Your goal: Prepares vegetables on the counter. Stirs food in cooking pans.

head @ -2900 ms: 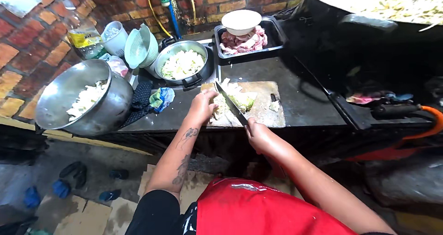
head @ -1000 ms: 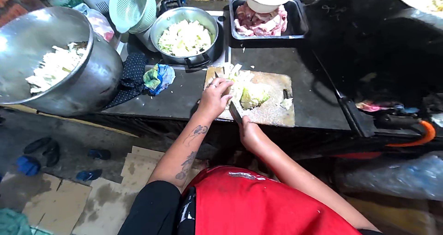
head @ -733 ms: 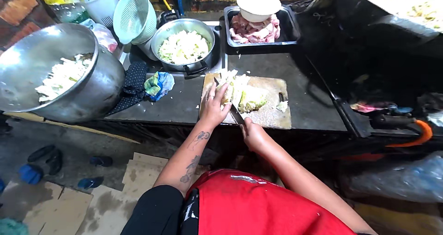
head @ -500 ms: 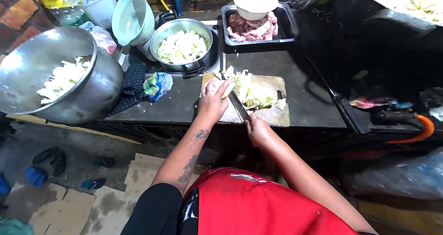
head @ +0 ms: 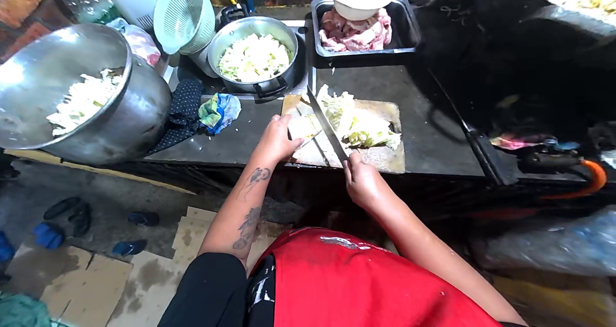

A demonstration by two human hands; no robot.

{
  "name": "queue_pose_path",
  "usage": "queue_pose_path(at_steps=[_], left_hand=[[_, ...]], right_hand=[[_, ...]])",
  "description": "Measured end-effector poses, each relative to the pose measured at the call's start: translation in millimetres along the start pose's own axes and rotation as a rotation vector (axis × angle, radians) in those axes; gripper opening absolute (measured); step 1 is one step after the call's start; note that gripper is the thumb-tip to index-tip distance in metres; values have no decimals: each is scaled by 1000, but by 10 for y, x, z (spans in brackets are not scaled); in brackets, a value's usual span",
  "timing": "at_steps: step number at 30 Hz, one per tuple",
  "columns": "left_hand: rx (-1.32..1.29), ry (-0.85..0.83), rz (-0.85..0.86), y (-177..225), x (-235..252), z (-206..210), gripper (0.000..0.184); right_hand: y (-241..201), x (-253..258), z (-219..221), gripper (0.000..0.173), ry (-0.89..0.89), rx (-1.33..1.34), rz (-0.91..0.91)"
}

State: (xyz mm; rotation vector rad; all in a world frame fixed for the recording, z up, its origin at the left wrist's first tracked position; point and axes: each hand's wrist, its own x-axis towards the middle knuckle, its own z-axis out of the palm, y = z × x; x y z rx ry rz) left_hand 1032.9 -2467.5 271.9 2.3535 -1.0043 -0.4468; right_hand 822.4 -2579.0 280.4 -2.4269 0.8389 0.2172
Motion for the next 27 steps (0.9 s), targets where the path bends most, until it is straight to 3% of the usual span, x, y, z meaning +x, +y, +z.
queue_pose_path(at_steps=[4,11,15,27], left_hand=[[-64,5,-14,-44,-1,73,58],[-160,30,-59,-33,8,119,61],[-213,82,-115,8,26,173,63],[-215,66,-128,25,29,229,62]], right_hand=[[-87,28,70,27,-100,-62,73],[-141,218,44,28,-162,-71,104],[-247,31,-117,25,-83,-62,70],[-322,25,184,24,-157,-46,87]])
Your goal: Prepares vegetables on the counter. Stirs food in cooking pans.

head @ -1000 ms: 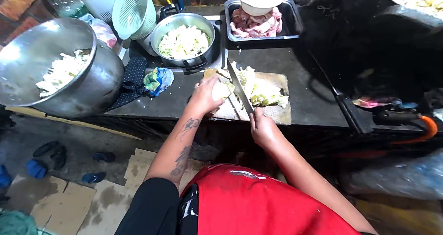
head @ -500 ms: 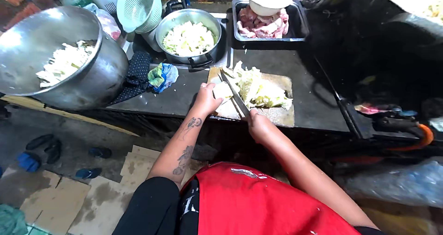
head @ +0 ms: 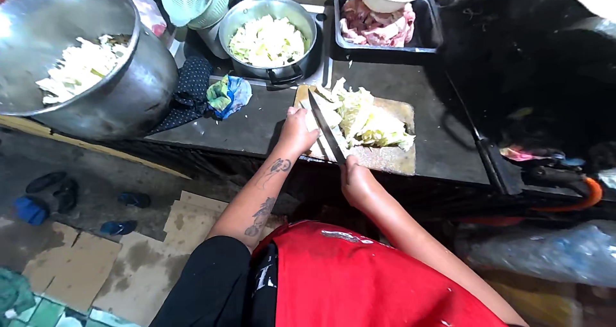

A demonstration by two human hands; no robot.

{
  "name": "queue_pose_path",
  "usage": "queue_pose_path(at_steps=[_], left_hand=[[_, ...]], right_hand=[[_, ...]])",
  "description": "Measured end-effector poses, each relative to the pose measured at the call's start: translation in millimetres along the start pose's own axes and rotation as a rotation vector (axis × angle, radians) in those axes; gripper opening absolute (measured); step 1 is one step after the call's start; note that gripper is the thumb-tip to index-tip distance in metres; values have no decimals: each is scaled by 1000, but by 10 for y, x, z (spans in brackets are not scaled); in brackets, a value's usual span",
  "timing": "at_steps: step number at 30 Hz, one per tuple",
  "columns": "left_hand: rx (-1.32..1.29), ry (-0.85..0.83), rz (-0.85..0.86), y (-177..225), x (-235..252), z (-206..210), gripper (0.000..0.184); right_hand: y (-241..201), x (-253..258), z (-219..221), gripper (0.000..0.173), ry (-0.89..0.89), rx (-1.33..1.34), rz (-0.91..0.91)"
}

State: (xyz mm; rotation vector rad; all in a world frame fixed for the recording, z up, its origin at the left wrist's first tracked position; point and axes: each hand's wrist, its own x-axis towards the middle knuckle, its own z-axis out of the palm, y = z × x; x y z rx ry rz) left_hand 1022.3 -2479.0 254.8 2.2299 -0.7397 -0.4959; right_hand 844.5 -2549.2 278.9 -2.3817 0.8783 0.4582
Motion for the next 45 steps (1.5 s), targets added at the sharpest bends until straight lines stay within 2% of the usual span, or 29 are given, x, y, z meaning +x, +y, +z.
queue_pose_path(at_steps=[4,7,11,15,18,21,24,27,30,34,38,39,42,45], left_hand=[[35,-3,20,28,16,-16,61],[154,-66,-2,81,97,-41,72],[238,-110,15,170,228,-135,74],[-71,50,-28,161,186,-474,63],[-496,164,-75,32,149,-645,57],[-765,278,-104,-44,118,-793,47],[-838,285,-122,-70,44,-827,46],[-779,217,-90,-78,-38,-660,64],[-647,220,26,-132,-75,-311,79],[-455,238,170,-227,-117,129,76],[-237,243,165,-296,-162,194,73],[-197,240,161,-310,-165,175,71],[-210,206,139,-354,-167,144,71],[-225,207,117,-348,-174,154,73]], right_hand=[[-84,192,70,22,-19,-30,34],[-51,257,15,22,-16,-9,27],[79,216,-182,30,3,85,-34],[305,82,-166,33,82,334,-155],[437,-36,-94,31,-16,510,-204],[496,-99,-32,32,-192,497,-273],[530,-74,82,29,-246,357,-295],[594,36,102,32,-124,251,-256],[604,99,4,34,-27,186,-193],[584,78,-8,32,46,169,-222],[437,-5,21,33,180,113,-216],[405,-17,37,37,217,105,-231],[309,-16,54,64,261,36,-301],[200,29,61,67,276,-40,-346]])
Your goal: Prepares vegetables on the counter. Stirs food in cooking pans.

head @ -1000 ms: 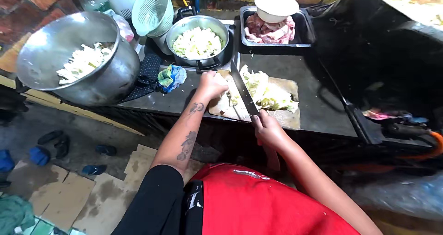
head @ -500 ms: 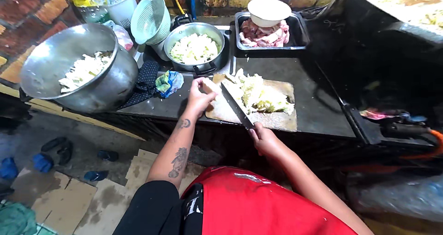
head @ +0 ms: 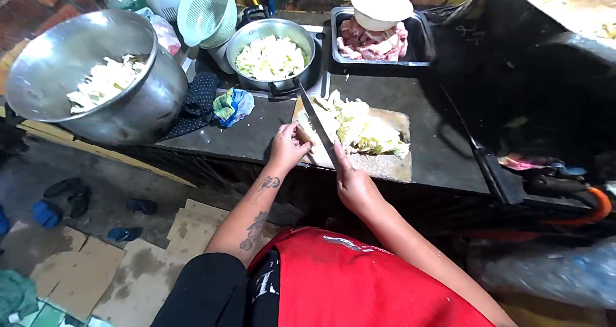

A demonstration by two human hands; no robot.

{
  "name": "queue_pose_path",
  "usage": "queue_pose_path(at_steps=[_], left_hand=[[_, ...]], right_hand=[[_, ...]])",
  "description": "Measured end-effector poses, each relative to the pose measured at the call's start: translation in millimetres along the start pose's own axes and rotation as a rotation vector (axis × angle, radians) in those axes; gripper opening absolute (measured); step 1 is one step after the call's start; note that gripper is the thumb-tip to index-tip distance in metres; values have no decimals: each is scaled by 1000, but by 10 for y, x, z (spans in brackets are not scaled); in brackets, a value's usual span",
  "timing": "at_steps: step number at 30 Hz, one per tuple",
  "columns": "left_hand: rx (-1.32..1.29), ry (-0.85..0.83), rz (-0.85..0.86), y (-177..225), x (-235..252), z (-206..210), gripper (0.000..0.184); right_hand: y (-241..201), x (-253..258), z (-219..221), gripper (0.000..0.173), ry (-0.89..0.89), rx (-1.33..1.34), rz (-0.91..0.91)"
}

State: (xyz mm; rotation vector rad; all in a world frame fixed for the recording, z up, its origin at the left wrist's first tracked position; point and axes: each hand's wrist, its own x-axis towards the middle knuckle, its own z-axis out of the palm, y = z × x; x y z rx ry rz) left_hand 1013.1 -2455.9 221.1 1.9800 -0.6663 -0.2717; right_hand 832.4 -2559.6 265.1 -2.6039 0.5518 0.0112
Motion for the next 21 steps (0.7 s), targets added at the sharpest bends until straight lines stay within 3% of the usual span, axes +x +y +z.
queue_pose_path(at_steps=[10,21], left_hand=[[-18,-20,23,-30,13,9,67],[-23,-40,42,-30,25,1,64]], right_hand=[[-164,138,29,67,-102,-148,66],[-145,219,12,71,-132,-112,45]])
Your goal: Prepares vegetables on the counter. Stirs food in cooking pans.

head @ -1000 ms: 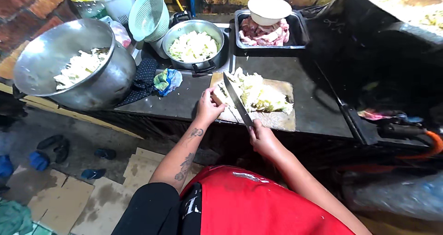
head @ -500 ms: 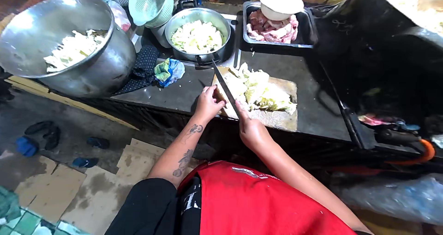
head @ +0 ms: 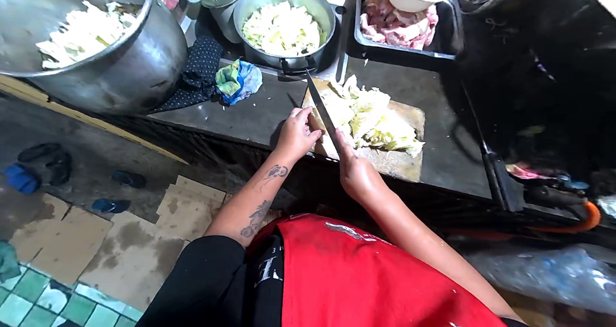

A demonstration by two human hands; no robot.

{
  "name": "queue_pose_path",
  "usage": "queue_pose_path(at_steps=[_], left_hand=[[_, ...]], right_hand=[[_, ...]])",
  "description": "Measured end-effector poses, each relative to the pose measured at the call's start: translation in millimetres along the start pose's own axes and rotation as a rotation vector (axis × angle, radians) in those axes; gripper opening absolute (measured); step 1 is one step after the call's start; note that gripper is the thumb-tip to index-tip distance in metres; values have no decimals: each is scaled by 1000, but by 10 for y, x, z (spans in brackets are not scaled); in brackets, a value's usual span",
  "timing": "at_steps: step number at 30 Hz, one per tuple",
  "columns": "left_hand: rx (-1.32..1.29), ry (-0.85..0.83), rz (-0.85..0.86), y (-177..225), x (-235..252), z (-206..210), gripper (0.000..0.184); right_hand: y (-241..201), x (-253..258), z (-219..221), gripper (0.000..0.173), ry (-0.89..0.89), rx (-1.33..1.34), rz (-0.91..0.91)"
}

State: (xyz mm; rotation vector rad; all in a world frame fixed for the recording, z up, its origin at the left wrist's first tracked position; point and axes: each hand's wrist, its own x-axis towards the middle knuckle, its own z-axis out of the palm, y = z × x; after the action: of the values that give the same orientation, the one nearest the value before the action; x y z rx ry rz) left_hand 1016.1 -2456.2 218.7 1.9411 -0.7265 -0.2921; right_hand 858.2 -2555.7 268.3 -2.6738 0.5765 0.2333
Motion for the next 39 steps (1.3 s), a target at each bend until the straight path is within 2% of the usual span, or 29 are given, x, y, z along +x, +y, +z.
queue_pose_path(at_steps=[15,23,28,30,36,39], left_hand=[[19,14,-4,4,12,18,63],[27,-4,-20,21,32,-6,63],[117,-25,-11,96,92,-43,68],[143,-1,-32,141,116,-46,72],[-262,206,-72,4,170,-173,74],[-432,160,-160,-11,187,-263,78]], right_hand=[[8,117,20,74,-52,50,-35],[-35,191,179,76,-98,1,44],[166,226,66,71,-168,243,11],[214,219,-5,69,-198,252,35],[155,166,-91,69,-91,309,68],[146,76,-154,69,-7,261,38]])
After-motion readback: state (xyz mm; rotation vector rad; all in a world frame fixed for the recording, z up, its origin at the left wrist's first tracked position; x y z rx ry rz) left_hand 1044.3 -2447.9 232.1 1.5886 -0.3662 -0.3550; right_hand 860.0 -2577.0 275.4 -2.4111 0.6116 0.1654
